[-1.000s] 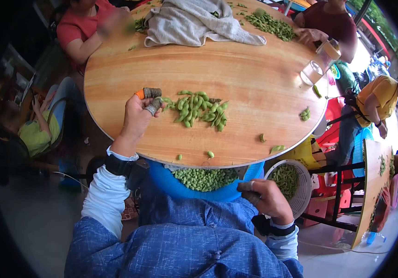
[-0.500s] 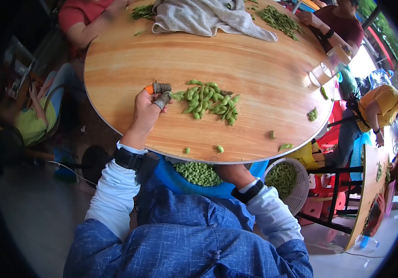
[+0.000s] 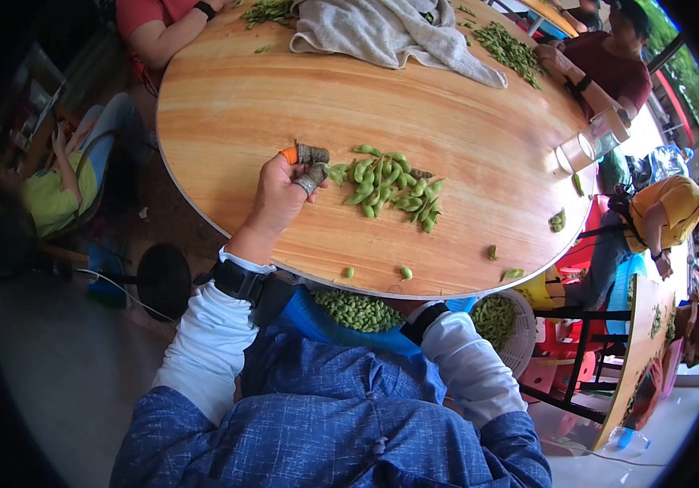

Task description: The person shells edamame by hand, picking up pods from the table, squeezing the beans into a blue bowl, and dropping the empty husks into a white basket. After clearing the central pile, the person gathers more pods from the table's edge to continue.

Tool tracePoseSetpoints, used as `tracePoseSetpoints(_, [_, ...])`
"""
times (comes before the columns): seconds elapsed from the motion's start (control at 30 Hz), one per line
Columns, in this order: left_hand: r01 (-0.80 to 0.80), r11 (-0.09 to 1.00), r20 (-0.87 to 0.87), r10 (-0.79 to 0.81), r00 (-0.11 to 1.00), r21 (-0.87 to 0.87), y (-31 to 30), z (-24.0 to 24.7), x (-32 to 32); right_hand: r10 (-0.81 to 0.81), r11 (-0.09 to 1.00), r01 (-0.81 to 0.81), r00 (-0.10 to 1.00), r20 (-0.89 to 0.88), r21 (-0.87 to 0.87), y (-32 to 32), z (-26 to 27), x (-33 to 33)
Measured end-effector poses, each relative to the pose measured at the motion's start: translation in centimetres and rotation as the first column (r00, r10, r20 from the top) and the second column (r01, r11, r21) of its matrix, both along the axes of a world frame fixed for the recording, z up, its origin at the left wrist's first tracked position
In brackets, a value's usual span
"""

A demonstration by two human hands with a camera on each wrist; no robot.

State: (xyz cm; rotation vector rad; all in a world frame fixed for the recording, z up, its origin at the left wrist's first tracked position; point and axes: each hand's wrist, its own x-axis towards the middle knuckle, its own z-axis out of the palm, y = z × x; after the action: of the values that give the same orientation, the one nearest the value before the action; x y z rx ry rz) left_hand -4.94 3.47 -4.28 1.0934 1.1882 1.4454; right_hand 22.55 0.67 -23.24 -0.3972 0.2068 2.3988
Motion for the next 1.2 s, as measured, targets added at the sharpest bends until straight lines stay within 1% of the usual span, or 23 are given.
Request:
tracePoseSetpoints(0.13, [-0.047, 0.999, 0.029, 0.047, 0.998, -0.001, 0.0, 0.4, 0.5, 0.01, 1.0, -0.01, 1.0, -0.008, 0.008, 0.2, 0.2, 0.1])
tracePoseSetpoints(0.23, [0.016, 1.0, 0.0, -0.016, 1.0, -0.007, 0.1, -0.2, 0.0, 0.01, 1.0, -0.01, 1.0, -0.023, -0.003, 0.2, 0.1, 0.0])
tracePoseSetpoints(0.33, [0.009, 1.0, -0.007, -0.009, 1.0, -0.012, 0.1, 0.0, 0.1, 0.011, 1.0, -0.011, 1.0, -0.02, -0.001, 0.3, 0.0, 0.1])
tracePoseSetpoints(0.43, [-0.018, 1.0, 0.036, 0.018, 0.999, 0.002, 0.0, 0.4, 0.4, -0.011, 1.0, 0.011, 1.0, -0.018, -0.015, 0.3, 0.0, 0.4])
tracePoseSetpoints(0.53, [-0.028, 0.999, 0.029, 0.028, 0.999, 0.014, 0.1, 0.1, 0.4, -0.055, 0.998, 0.055, 0.998, -0.016, -0.037, 0.4, 0.3, 0.8])
tracePoseSetpoints(0.6, [-0.031, 1.0, 0.015, 0.031, 0.999, 0.004, 0.0, 0.3, 0.4, -0.044, 0.998, 0.041, 0.997, 0.067, 0.046, 0.4, 0.8, 0.8])
tracePoseSetpoints(0.63, [-0.033, 0.999, 0.006, 0.033, 0.999, 0.0, 0.0, 0.4, 0.4, 0.005, 0.963, -0.076, 0.965, 0.263, 0.259, 0.4, 1.3, 0.9])
tracePoseSetpoints(0.67, [-0.034, 0.999, 0.007, 0.034, 0.999, 0.003, 0.0, 0.4, 0.4, 0.005, 0.876, -0.225, 0.888, 0.459, 0.426, 0.5, 1.7, 0.9])
tracePoseSetpoints(0.7, [-0.033, 0.999, 0.008, 0.033, 0.999, 0.006, 0.0, 0.3, 0.4, -0.15, 0.58, -0.572, 0.625, 0.766, 0.58, 0.4, 1.8, 1.2])
tracePoseSetpoints(0.73, [-0.031, 0.999, 0.009, 0.031, 0.999, 0.011, 0.1, 0.2, 0.4, -0.323, 0.368, -0.755, 0.443, 0.836, 0.543, 0.3, 1.9, 1.6])
tracePoseSetpoints(0.77, [-0.041, 0.999, 0.0, 0.041, 0.999, 0.003, 0.1, 0.1, 0.4, -0.524, 0.181, -0.897, 0.259, 0.811, 0.403, 0.2, 2.1, 1.9])
tracePoseSetpoints(0.83, [-0.05, 0.999, -0.018, 0.05, 0.999, -0.008, 0.1, -0.1, 0.3, -0.684, 0.107, -0.944, 0.158, 0.713, 0.311, -0.6, 6.8, 1.9])
tracePoseSetpoints(0.93, [-0.051, 0.998, -0.062, 0.049, 0.997, -0.023, -0.1, 0.0, 0.3, -0.736, 0.154, -0.888, 0.19, 0.649, 0.434, -1.7, 12.3, 2.6])
tracePoseSetpoints(1.0, [-0.042, 0.999, -0.056, 0.041, 0.998, -0.013, -0.1, 0.1, 0.3, -0.531, 0.315, -0.88, 0.148, 0.834, 0.356, -2.9, 14.7, 5.4])
tracePoseSetpoints(1.03, [-0.039, 0.999, -0.053, 0.038, 0.998, -0.011, -0.2, 0.1, 0.3, -0.612, 0.306, -0.913, 0.028, 0.791, 0.269, -3.4, 15.2, 7.3])
tracePoseSetpoints(1.07, [-0.04, 0.999, -0.047, 0.04, 0.998, -0.006, -0.2, 0.1, 0.3, -0.554, 0.4, -0.912, -0.161, 0.817, 0.091, -4.0, 16.2, 9.4])
tracePoseSetpoints(1.1, [-0.047, 0.999, -0.041, 0.047, 0.998, -0.011, -0.2, 0.1, 0.5, -0.502, 0.473, -0.876, -0.354, 0.789, -0.092, -4.6, 17.4, 11.0])
tracePoseSetpoints(1.13, [-0.057, 0.998, -0.037, 0.057, 0.998, -0.015, -0.2, 0.1, 0.6, -0.525, 0.518, -0.827, -0.51, 0.682, -0.22, -5.2, 17.5, 13.1])
tracePoseSetpoints(1.17, [-0.07, 0.997, -0.034, 0.07, 0.997, -0.019, -0.2, 0.2, 0.6, -0.483, 0.587, -0.763, -0.598, 0.639, -0.27, -5.7, 19.0, 14.3])
tracePoseSetpoints(1.2, [-0.062, 0.998, -0.07, 0.061, 0.996, -0.01, -0.1, 0.2, 0.5, -0.496, 0.671, -0.722, -0.606, 0.622, -0.169, -6.2, 20.3, 14.9])
